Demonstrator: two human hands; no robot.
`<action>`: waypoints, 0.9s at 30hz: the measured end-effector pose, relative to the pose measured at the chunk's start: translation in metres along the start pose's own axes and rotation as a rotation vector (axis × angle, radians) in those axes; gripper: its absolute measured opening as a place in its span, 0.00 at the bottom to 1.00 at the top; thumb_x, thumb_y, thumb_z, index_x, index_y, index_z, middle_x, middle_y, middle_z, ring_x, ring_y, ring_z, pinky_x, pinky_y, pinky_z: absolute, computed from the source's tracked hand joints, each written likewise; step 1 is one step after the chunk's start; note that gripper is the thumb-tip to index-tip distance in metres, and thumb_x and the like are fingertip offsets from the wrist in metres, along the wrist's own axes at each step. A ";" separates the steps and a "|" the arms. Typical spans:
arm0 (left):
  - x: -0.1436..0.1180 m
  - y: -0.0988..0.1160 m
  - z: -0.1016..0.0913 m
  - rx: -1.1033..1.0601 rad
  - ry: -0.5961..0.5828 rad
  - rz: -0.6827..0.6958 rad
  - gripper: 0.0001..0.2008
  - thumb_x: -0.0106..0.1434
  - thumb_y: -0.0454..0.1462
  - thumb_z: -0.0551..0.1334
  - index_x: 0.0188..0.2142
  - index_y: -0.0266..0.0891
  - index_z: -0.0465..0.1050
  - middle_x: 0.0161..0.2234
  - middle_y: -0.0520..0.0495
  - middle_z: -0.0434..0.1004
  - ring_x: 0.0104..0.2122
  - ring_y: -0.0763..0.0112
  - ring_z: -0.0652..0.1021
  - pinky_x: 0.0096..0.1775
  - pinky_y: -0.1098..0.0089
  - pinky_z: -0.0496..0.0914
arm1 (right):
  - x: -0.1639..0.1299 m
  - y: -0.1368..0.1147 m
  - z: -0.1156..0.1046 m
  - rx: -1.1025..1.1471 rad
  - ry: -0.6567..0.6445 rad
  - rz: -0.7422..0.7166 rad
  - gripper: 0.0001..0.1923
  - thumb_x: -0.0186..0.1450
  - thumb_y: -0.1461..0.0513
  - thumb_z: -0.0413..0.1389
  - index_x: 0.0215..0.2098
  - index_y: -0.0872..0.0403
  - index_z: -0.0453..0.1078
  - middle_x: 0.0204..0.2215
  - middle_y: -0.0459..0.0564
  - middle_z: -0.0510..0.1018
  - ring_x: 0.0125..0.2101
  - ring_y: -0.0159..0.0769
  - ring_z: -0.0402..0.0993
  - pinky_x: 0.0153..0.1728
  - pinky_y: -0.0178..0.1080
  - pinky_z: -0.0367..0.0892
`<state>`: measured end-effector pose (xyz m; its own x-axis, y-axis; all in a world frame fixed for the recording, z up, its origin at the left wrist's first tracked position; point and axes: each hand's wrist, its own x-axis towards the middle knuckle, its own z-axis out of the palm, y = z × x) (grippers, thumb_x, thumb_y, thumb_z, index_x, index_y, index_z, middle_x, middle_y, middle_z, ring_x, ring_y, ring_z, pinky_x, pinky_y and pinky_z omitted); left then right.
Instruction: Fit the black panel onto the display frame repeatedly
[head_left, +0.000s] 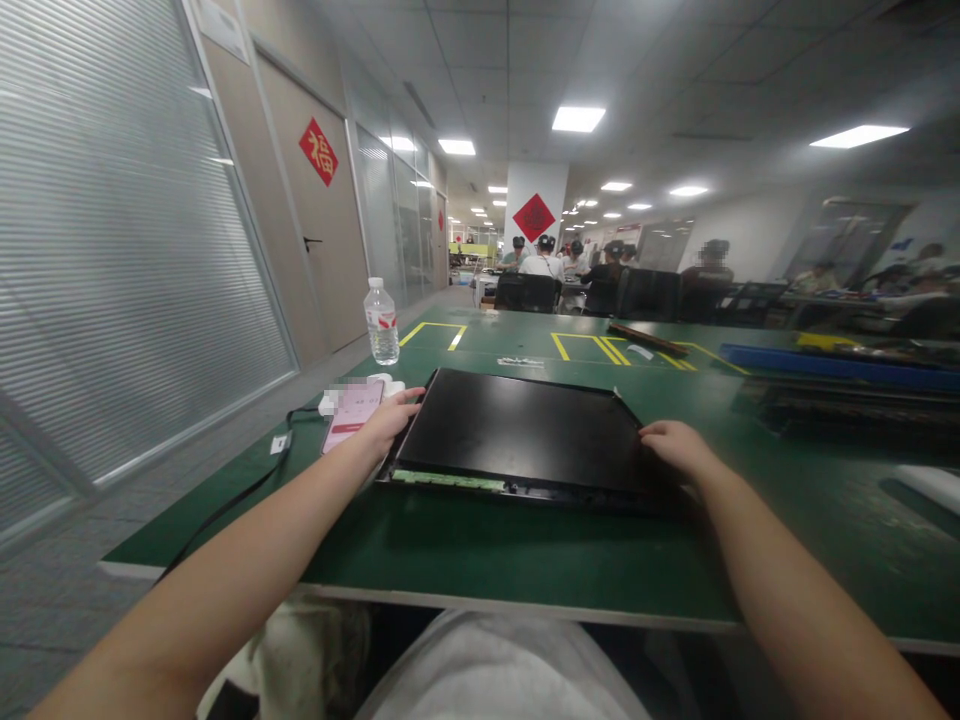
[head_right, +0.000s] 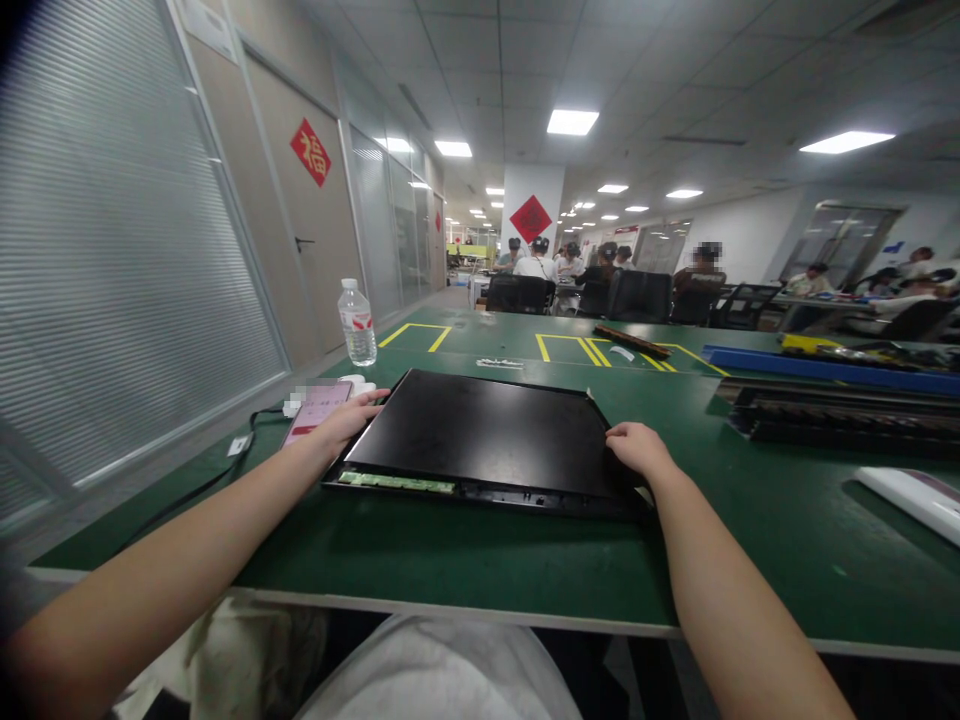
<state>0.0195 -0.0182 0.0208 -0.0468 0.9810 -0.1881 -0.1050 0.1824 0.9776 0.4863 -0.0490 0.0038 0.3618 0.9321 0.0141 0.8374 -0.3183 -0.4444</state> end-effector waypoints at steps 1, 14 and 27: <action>-0.001 0.000 0.000 -0.018 0.002 0.001 0.32 0.60 0.30 0.67 0.63 0.41 0.62 0.30 0.48 0.83 0.23 0.66 0.82 0.25 0.69 0.77 | 0.001 0.001 0.000 0.000 -0.002 -0.007 0.15 0.61 0.64 0.56 0.43 0.54 0.82 0.43 0.52 0.83 0.44 0.42 0.79 0.42 0.36 0.70; -0.001 -0.002 0.003 -0.206 -0.089 0.030 0.27 0.52 0.36 0.76 0.51 0.34 0.74 0.28 0.46 0.83 0.22 0.66 0.81 0.24 0.70 0.75 | 0.005 0.005 0.003 -0.002 0.019 -0.029 0.14 0.60 0.64 0.57 0.41 0.54 0.82 0.43 0.54 0.83 0.44 0.45 0.79 0.46 0.39 0.69; -0.002 0.001 0.004 -0.127 -0.097 0.045 0.20 0.56 0.36 0.72 0.49 0.37 0.77 0.29 0.46 0.84 0.25 0.64 0.82 0.25 0.71 0.75 | 0.003 0.003 0.003 0.012 0.022 -0.012 0.13 0.60 0.64 0.57 0.40 0.53 0.82 0.42 0.54 0.83 0.43 0.45 0.79 0.44 0.39 0.70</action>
<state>0.0235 -0.0196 0.0224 0.0408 0.9909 -0.1283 -0.2295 0.1342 0.9640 0.4890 -0.0464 -0.0002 0.3610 0.9318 0.0387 0.8367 -0.3053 -0.4547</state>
